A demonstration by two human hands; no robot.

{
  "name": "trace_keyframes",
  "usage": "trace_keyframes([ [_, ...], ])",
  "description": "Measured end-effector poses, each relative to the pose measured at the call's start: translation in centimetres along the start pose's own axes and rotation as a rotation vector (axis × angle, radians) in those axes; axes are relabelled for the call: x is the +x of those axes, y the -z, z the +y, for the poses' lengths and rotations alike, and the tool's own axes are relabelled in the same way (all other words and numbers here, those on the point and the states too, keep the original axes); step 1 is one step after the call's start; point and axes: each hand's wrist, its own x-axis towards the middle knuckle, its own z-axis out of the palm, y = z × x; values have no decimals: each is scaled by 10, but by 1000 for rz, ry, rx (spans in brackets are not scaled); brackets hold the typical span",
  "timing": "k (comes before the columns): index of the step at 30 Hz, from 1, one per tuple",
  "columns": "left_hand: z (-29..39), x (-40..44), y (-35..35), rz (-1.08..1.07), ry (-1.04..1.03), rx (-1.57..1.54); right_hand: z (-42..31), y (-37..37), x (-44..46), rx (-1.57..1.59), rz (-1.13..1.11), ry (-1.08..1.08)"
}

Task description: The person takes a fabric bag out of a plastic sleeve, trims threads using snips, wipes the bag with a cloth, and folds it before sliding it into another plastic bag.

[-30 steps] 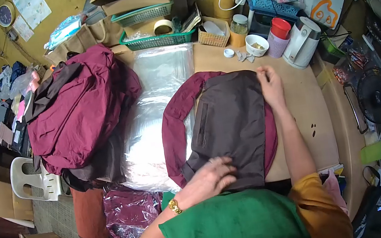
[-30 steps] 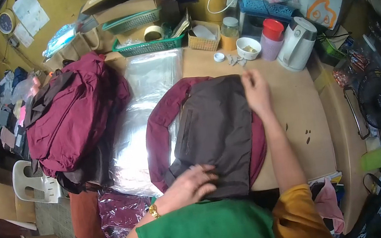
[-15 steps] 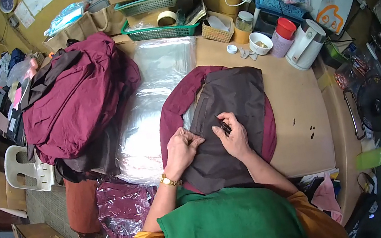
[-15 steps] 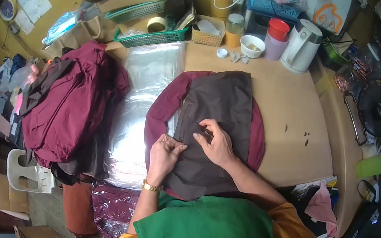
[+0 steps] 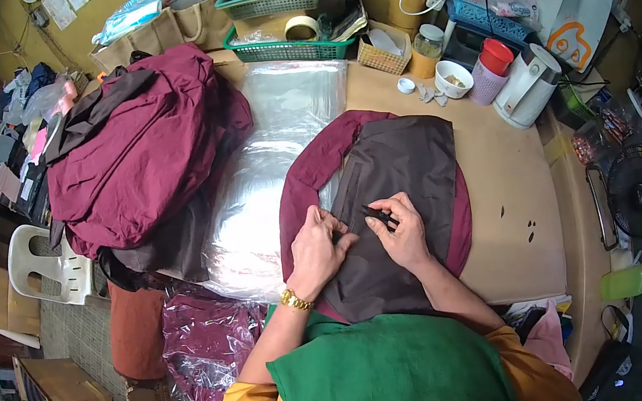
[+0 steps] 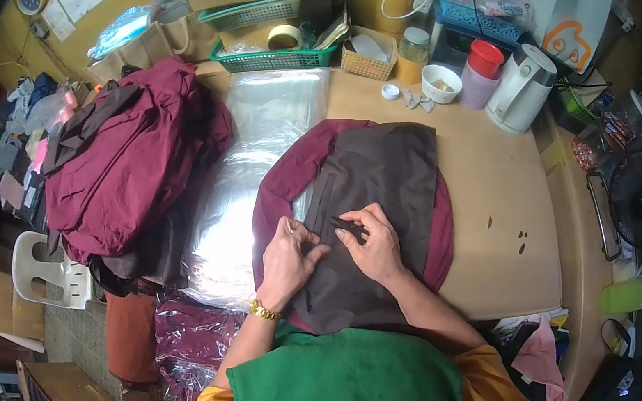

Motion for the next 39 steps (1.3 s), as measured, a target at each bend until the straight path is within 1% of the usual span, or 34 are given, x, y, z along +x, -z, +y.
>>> trace_keyframes([
  [2, -12, 1, -9, 3, 32, -10, -2, 1, 0, -5, -12, -21],
  [4, -22, 3, -8, -7, 50, -134, -5, 0, -1, -14, -40, -64],
  [5, -24, 2, -7, -8, 49, -134, -6, 1, -2, -15, -39, -64],
  [8, -28, 4, 1, -55, 219, -425, -7, 1, -2, -39, -68, -28],
  [12, -43, 6, -5, -85, 196, -453, -5, -1, -4, -57, -83, 7],
  [14, -39, 6, -3, -129, 330, -718, -9, 0, -3, -56, -88, 8],
  [15, -32, 5, 0, -130, 329, -719, -10, 1, -3, -62, -74, -3],
  [17, -7, 1, 6, 1, -48, -28, -8, 2, -2, -70, -58, -14],
  [18, 4, -1, 2, 39, -5, 37, -1, 0, -2, -9, -25, -25],
  [20, 0, 0, -6, 35, 13, 33, 5, -2, -2, 76, 11, -33],
  [23, -12, 0, -12, 55, 5, 13, 4, 0, -3, 26, -30, -60],
  [25, -16, 1, -7, 29, 61, -144, -1, 1, -3, -2, -39, -57],
  [26, -16, 3, -4, 26, 124, -208, -3, 1, -2, -28, -51, -51],
  [27, -18, 3, -2, 27, 125, -207, -4, 1, -2, -26, -51, -51],
  [29, -25, 4, -1, -9, 146, -311, -5, -1, -2, 7, -22, -13],
  [30, -29, 5, -6, 68, 101, -380, -6, -1, -2, 8, -21, -11],
  [31, -34, 5, -10, 69, 100, -379, -7, 0, -2, -8, -41, -30],
  [33, -39, 6, -12, 21, 216, -546, -8, 1, -3, -25, -59, -50],
  [34, -38, 6, -12, 20, 216, -545, -8, 1, -3, -53, -104, 3],
  [36, -36, 6, -11, -4, 285, -586, -6, -3, -5, -70, -160, 74],
  [39, -35, 6, -10, 13, 258, -559, -8, -5, -6, -115, -168, 58],
])
